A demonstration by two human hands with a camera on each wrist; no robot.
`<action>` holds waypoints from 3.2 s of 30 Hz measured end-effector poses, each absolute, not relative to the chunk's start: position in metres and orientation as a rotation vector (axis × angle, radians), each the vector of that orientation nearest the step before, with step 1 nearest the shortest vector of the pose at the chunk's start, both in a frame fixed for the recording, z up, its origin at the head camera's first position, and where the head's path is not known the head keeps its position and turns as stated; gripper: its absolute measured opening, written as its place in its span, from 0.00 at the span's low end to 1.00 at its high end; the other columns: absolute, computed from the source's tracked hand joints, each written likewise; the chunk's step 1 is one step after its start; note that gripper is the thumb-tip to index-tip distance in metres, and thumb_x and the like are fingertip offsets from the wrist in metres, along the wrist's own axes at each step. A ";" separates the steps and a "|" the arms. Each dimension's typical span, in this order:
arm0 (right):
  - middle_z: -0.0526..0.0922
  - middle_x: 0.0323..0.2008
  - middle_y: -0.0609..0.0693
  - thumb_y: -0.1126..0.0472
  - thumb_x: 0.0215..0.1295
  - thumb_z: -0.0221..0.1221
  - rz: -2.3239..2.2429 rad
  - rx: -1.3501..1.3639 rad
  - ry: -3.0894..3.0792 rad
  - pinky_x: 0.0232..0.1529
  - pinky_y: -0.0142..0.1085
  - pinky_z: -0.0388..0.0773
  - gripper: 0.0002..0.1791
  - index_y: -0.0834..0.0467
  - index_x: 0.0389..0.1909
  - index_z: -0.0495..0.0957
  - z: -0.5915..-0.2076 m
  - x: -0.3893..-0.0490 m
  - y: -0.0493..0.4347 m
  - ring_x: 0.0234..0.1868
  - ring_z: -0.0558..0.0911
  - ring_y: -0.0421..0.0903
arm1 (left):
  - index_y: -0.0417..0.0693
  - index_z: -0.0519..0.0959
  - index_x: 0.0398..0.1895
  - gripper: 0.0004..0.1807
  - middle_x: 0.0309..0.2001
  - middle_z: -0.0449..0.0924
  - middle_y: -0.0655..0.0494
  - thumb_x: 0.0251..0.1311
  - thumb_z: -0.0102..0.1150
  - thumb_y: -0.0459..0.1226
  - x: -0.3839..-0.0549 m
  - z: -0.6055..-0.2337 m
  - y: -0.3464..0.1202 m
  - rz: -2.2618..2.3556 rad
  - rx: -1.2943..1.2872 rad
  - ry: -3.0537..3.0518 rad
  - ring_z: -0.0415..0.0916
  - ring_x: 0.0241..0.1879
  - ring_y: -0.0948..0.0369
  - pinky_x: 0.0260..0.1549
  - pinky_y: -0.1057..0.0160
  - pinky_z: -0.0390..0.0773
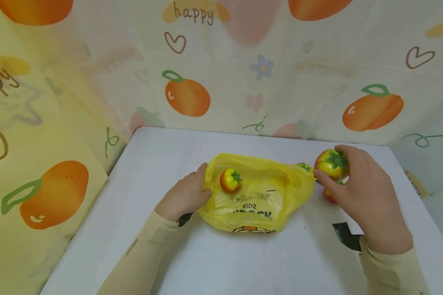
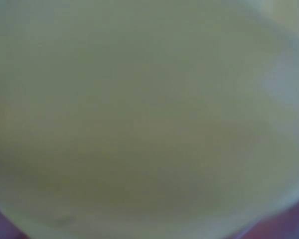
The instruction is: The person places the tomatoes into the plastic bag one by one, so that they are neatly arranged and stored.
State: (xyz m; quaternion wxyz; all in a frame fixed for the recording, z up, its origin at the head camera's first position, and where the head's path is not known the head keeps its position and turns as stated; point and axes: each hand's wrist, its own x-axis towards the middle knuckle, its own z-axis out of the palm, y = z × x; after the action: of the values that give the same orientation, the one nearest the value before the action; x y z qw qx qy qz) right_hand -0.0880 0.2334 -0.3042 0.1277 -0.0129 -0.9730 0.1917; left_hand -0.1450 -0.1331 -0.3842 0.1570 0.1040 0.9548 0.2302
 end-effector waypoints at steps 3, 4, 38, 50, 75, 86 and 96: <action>0.76 0.58 0.62 0.41 0.61 0.67 0.581 0.042 -2.799 0.47 0.58 0.74 0.41 0.60 0.68 0.68 -0.297 -0.092 0.218 0.49 0.74 0.59 | 0.40 0.46 0.81 0.43 0.67 0.72 0.39 0.66 0.50 0.42 -0.145 -0.384 -0.134 0.656 0.300 2.731 0.75 0.60 0.48 0.61 0.46 0.75; 0.76 0.58 0.61 0.42 0.60 0.67 0.590 0.068 -2.791 0.48 0.57 0.74 0.40 0.60 0.67 0.68 -0.296 -0.093 0.212 0.49 0.74 0.58 | 0.41 0.46 0.81 0.43 0.67 0.72 0.39 0.66 0.50 0.42 -0.145 -0.384 -0.134 0.656 0.301 2.730 0.75 0.60 0.48 0.61 0.46 0.75; 0.77 0.56 0.52 0.37 0.61 0.64 0.722 0.203 -3.016 0.50 0.47 0.81 0.40 0.54 0.67 0.66 -0.361 -0.128 0.110 0.47 0.78 0.50 | 0.43 0.47 0.81 0.43 0.67 0.72 0.40 0.66 0.51 0.43 -0.142 -0.380 -0.132 0.653 0.276 2.734 0.76 0.58 0.48 0.58 0.47 0.76; 0.75 0.57 0.53 0.37 0.61 0.64 0.754 0.161 -3.086 0.53 0.47 0.81 0.41 0.55 0.68 0.65 -0.374 -0.135 0.105 0.48 0.78 0.51 | 0.43 0.48 0.81 0.43 0.67 0.72 0.40 0.66 0.51 0.43 -0.143 -0.380 -0.132 0.645 0.277 2.727 0.76 0.58 0.48 0.58 0.46 0.76; 0.74 0.48 0.55 0.39 0.61 0.64 0.672 0.117 -3.198 0.45 0.43 0.80 0.38 0.57 0.64 0.66 -0.388 -0.141 0.105 0.42 0.77 0.51 | 0.43 0.47 0.81 0.43 0.66 0.72 0.39 0.66 0.50 0.42 -0.143 -0.379 -0.130 0.632 0.285 2.724 0.77 0.56 0.48 0.57 0.46 0.77; 0.72 0.49 0.55 0.40 0.62 0.62 0.710 0.031 -3.229 0.42 0.41 0.78 0.39 0.57 0.67 0.63 -0.396 -0.147 0.105 0.42 0.76 0.51 | 0.42 0.48 0.81 0.42 0.65 0.74 0.39 0.66 0.51 0.42 -0.143 -0.378 -0.130 0.613 0.285 2.729 0.77 0.53 0.49 0.54 0.47 0.78; 0.72 0.45 0.56 0.40 0.63 0.62 0.688 0.049 -3.226 0.39 0.40 0.75 0.37 0.59 0.64 0.64 -0.402 -0.150 0.107 0.40 0.75 0.52 | 0.41 0.48 0.81 0.42 0.64 0.74 0.39 0.66 0.51 0.42 -0.143 -0.381 -0.129 0.612 0.302 2.732 0.78 0.50 0.51 0.51 0.49 0.79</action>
State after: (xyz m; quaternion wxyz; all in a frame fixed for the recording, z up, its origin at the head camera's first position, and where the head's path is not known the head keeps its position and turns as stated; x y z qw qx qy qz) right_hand -0.1505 0.1067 -0.4024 -0.0785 0.0147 -0.9749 0.2080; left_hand -0.1435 -0.1295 -0.3806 0.1620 0.1060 0.9574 0.2143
